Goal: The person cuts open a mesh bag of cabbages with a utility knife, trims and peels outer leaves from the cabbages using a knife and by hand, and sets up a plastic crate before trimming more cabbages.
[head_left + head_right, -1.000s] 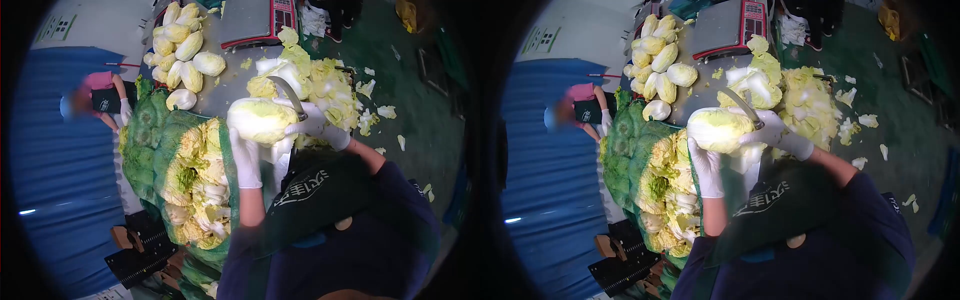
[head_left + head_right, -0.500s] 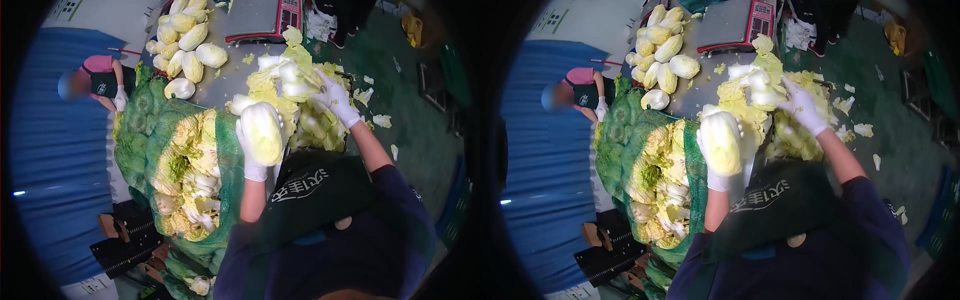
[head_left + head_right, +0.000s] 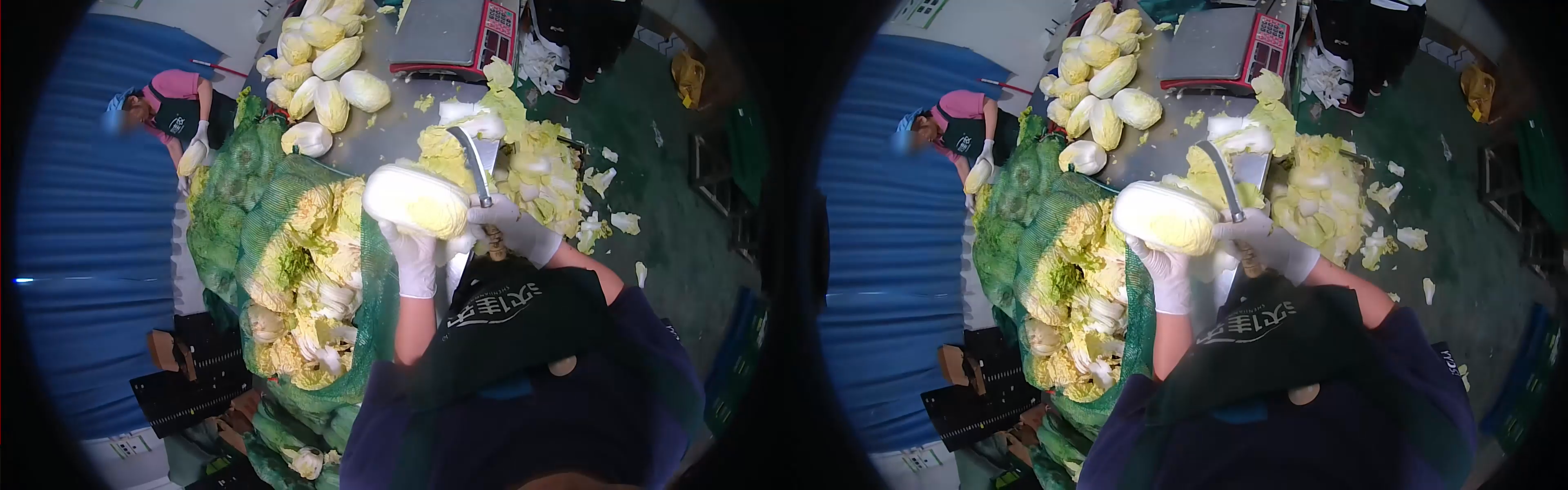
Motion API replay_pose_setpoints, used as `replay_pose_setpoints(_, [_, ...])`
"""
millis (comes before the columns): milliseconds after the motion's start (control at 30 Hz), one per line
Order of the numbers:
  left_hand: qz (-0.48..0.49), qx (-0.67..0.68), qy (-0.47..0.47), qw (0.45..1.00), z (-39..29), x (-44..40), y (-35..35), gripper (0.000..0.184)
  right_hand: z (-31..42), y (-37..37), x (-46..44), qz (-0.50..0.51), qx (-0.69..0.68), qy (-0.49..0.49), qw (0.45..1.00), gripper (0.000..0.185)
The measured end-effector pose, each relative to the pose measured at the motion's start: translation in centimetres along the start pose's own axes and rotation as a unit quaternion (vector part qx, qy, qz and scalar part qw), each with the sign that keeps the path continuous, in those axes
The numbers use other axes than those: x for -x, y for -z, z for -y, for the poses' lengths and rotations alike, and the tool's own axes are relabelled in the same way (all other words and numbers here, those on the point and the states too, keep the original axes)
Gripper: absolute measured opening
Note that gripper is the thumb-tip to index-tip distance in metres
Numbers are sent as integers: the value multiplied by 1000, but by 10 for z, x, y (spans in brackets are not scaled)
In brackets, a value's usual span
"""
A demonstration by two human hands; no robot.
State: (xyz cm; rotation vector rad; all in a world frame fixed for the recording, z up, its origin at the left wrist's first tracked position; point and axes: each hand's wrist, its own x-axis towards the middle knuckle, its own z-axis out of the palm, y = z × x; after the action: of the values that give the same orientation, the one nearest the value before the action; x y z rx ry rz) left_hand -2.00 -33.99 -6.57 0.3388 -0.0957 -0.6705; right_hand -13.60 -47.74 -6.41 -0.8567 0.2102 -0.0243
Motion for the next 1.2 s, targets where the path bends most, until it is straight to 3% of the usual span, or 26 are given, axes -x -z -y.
replay_pose_setpoints(67, [-20, -40, 8, 999, -2, -7, 0, 82, -8, 16, -2, 7, -6, -54, 998, 36])
replay_pose_setpoints(200, [-39, -47, 19, 998, -13, -23, 7, 82, 10, 19, 1, 15, 18, -72, 997, 37])
replay_pose_setpoints(267, [-36, -128, 25, 991, -17, -32, 11, 75, 55, -11, 5, -90, -104, -23, 990, 40])
replay_pose_setpoints(300, [-39, -127, 29, 991, -20, -36, 13, 75, 60, 5, 0, -103, -72, -39, 991, 51])
replay_pose_setpoints(367, [-104, -177, 125, 971, -25, -43, 18, 79, 72, 9, -12, -184, -154, 39, 970, 44])
replay_pose_setpoints(400, [-108, -177, 130, 969, -26, -48, 24, 79, 62, 59, -25, -59, -247, 25, 967, 39])
replay_pose_setpoints(467, [30, 16, 352, 935, -26, -59, 39, 89, 74, 70, -35, -205, -342, 30, 917, 25])
replay_pose_setpoints(533, [28, 71, 400, 913, -21, -61, 46, 92, 79, 88, -36, -165, -379, 53, 909, 25])
replay_pose_setpoints(633, [69, 107, 368, 921, -15, -82, 52, 90, 57, 137, -15, -179, -328, 62, 925, 26])
replay_pose_setpoints(733, [91, 63, 285, 952, -14, -154, 82, 85, 30, 163, 20, -325, -142, 31, 934, 38])
replay_pose_setpoints(767, [106, 63, 273, 954, -16, -182, 83, 85, 35, 135, 13, -400, -90, 77, 909, 29])
replay_pose_setpoints(800, [37, 26, 226, 973, -20, -214, 81, 80, 18, 154, 16, -443, -55, 43, 894, 25])
replay_pose_setpoints(867, [-105, -37, 127, 986, -31, -281, 70, 71, -12, 197, 32, -435, 26, 11, 900, 28])
replay_pose_setpoints(900, [-103, -54, 92, 989, -39, -308, 62, 70, -21, 201, 32, -462, 61, 38, 884, 18])
replay_pose_setpoints(933, [-101, -70, 59, 991, -46, -334, 54, 69, -38, 228, 44, -492, 79, -13, 867, 17])
replay_pose_setpoints(1000, [-154, -112, -35, 981, -57, -376, 36, 81, -54, 252, 59, -503, 121, -6, 856, 16])
replay_pose_setpoints(1033, [-261, -143, -7, 955, -64, -388, 30, 93, -68, 273, 69, -521, 109, -32, 846, 16])
replay_pose_setpoints(1100, [-146, -188, 28, 971, -63, -391, 38, 97, -69, 286, 69, -526, 113, -72, 840, 17])
replay_pose_setpoints(1133, [-156, -234, -30, 959, -55, -363, 14, 89, -67, 281, 63, -542, 150, -71, 824, 16])
replay_pose_setpoints(1167, [-115, -212, 12, 970, -56, -333, 1, 67, -66, 269, 59, -555, 187, -71, 808, 15])
replay_pose_setpoints(1200, [-97, -228, -10, 969, -53, -290, -5, 46, -45, 237, 46, -545, 186, -124, 808, 16])
